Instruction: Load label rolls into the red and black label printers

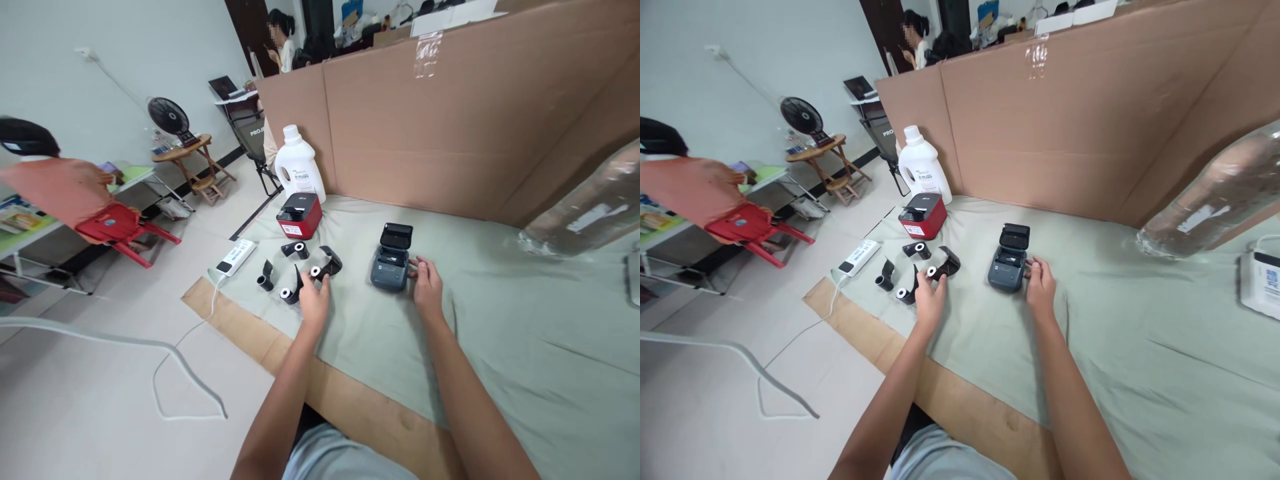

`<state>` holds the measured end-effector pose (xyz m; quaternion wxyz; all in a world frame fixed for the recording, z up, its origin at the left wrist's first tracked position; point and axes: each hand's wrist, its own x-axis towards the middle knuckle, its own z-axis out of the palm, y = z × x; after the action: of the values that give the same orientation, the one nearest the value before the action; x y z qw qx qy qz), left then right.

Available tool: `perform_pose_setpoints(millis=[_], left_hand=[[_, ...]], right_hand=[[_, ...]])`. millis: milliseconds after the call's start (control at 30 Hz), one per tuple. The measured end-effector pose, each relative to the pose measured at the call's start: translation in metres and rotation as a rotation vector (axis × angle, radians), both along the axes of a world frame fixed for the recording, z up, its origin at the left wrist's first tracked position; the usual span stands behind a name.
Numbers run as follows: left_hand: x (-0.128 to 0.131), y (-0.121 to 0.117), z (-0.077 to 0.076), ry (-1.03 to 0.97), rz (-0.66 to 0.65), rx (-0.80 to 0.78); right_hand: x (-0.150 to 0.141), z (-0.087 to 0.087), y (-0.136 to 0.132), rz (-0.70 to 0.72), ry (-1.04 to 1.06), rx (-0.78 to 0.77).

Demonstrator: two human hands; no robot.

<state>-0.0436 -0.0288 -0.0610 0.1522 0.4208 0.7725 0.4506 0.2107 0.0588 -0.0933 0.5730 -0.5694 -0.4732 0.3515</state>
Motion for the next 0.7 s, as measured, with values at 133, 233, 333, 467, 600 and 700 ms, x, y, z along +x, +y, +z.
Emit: perform_pose_setpoints(millis=[133, 233, 333, 467, 600, 700], left_hand=[[-0.002, 0.000, -0.003, 0.084, 0.011, -0.146], [0.002, 0.003, -0.004, 0.149, 0.013, -0.246], [0.007, -0.005, 0.003, 0.157, 0.012, -0.211], [-0.007, -0.036, 0.021, 0.178, 0.047, 0.016], [-0.053, -0.060, 0.031, 0.237, 0.101, 0.129], [-0.087, -0.066, 0.023, 0.217, -0.079, 0.018]], right_hand=[[0.000, -0.001, 0.001, -0.007, -0.005, 0.014], [0.000, -0.001, 0.001, 0.004, -0.001, 0.017], [0.001, -0.002, 0.001, 0.007, 0.003, 0.013], [0.001, -0.001, 0.001, 0.002, 0.008, 0.014], [-0.001, 0.001, 0.002, -0.008, 0.006, 0.022], [-0.002, 0.001, 0.002, -0.018, -0.014, 0.028]])
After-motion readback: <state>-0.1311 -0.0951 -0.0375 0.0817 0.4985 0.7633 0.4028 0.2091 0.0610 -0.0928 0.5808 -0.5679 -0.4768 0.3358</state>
